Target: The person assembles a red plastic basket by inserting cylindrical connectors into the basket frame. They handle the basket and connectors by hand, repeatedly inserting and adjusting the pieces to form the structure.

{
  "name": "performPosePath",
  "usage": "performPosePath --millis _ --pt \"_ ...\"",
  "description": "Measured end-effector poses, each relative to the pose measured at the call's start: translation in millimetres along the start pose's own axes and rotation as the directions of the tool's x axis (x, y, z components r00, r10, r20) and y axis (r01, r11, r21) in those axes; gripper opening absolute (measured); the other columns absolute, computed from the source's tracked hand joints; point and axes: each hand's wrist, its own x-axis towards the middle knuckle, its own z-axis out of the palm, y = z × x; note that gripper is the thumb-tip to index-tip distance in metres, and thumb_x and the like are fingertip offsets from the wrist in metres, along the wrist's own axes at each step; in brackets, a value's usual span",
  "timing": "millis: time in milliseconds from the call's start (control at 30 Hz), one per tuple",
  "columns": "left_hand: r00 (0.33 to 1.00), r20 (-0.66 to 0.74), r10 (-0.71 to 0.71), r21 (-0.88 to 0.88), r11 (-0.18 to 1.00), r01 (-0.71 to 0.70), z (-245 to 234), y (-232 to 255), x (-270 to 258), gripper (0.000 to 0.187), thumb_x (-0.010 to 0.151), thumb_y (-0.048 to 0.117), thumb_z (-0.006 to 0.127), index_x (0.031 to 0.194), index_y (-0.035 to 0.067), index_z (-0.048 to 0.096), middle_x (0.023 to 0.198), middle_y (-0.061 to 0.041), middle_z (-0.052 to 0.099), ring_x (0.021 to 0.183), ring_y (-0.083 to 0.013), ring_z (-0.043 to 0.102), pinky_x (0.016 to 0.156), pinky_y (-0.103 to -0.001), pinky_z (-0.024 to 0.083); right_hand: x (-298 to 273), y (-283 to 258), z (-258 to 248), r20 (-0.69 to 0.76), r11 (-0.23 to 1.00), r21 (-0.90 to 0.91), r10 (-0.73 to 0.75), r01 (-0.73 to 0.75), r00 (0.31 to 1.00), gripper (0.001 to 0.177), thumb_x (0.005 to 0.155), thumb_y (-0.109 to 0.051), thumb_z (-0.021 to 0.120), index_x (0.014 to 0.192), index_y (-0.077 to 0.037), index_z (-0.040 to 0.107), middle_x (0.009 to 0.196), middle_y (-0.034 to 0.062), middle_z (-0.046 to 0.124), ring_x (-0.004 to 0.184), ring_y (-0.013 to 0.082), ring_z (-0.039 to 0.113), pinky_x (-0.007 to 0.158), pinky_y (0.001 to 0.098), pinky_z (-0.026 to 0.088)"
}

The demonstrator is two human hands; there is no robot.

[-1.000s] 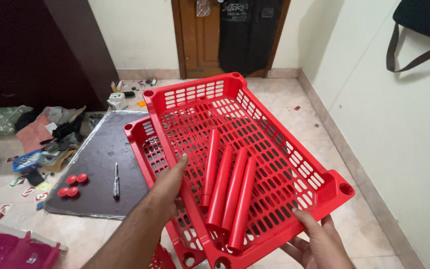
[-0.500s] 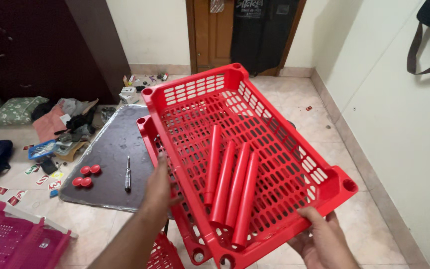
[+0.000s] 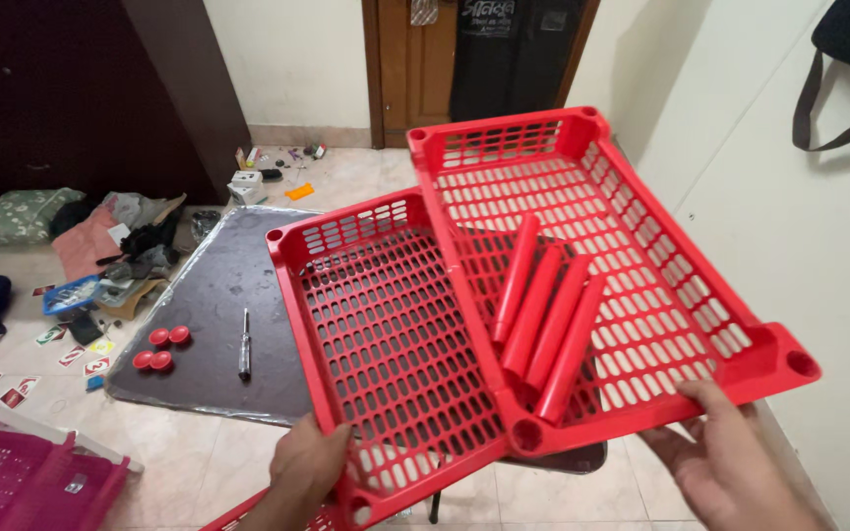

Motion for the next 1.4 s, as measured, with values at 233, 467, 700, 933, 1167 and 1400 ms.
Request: performPosePath --millis 233,467,700,933,1167,1400 --pt "0.997 -0.071 -0.004 0.192 0.981 0.018 -40.0 -52.8 34.6 0.035 0.087 0.044 0.066 0.107 0.021 0.082 0.103 -0.007 0.082 0.103 -0.0265 0.077 0.097 -0.041 0.057 28.5 -5.4 -16.9 -0.024 0.998 0.041 -0.042 0.043 0.999 0.031 0.103 -0.011 0.048 0.134 -0.015 0.048 0.128 0.0050 0.060 0.114 0.0238 0.062 0.098 0.0543 0.056" --pt "0.991 -0.100 -0.086 0.199 0.974 0.105 -81.1 -88.4 46.7 0.042 0.089 0.045 0.066 0.123 0.021 0.075 0.109 -0.005 0.083 0.106 -0.0249 0.079 0.098 -0.040 0.058 54.6 20.4 -18.1 -0.029 0.999 0.005 -0.046 0.046 0.999 0.031 0.104 -0.010 0.047 0.133 -0.018 0.047 0.126 0.0053 0.062 0.115 0.0245 0.064 0.095 0.0579 0.057" --pt "0.982 -0.175 -0.069 0.262 0.958 0.114 -97.1 -93.7 35.6 0.053 0.089 0.056 0.070 0.128 0.020 0.073 0.116 -0.008 0.078 0.111 -0.0259 0.073 0.100 -0.041 0.056 77.9 73.0 -4.5 -0.053 0.998 0.052 0.024 -0.021 0.998 0.045 0.098 -0.003 0.051 0.135 -0.027 0.045 0.128 0.0024 0.061 0.113 0.0237 0.063 0.084 0.0594 0.054" --pt "0.973 -0.207 -0.105 0.179 0.973 0.143 -98.3 -103.0 31.4 0.059 0.088 0.053 0.073 0.138 0.022 0.066 0.116 -0.006 0.080 0.110 -0.0236 0.075 0.099 -0.041 0.056 103.9 111.8 -7.6 0.034 0.995 0.018 0.101 -0.102 0.994 0.044 0.098 -0.006 0.053 0.135 -0.028 0.047 0.131 0.0021 0.060 0.114 0.0236 0.062 0.085 0.0512 0.054" --pt "0.978 -0.204 -0.053 -0.076 0.996 0.038 -89.1 -120.6 30.9 0.065 0.084 0.040 0.074 0.144 0.018 0.060 0.114 -0.009 0.081 0.099 -0.0256 0.082 0.092 -0.040 0.063 110.3 101.9 -13.2 0.112 0.949 -0.093 0.312 -0.302 0.943 0.032 0.102 -0.020 0.057 0.133 -0.025 0.053 0.130 0.0086 0.057 0.116 0.0308 0.057 0.091 0.0508 0.054" --pt "0.947 -0.319 -0.045 -0.119 0.993 0.007 -96.9 -121.3 3.9 0.065 0.096 0.062 0.058 0.144 0.018 0.058 0.120 -0.009 0.072 0.105 -0.0244 0.067 0.096 -0.042 0.048 99.3 114.8 -20.0 -0.282 0.966 -0.052 0.231 -0.255 0.931 0.054 0.105 -0.064 0.040 0.137 -0.021 0.047 0.127 0.0136 0.054 0.108 0.0359 0.059 0.084 0.0519 0.050"
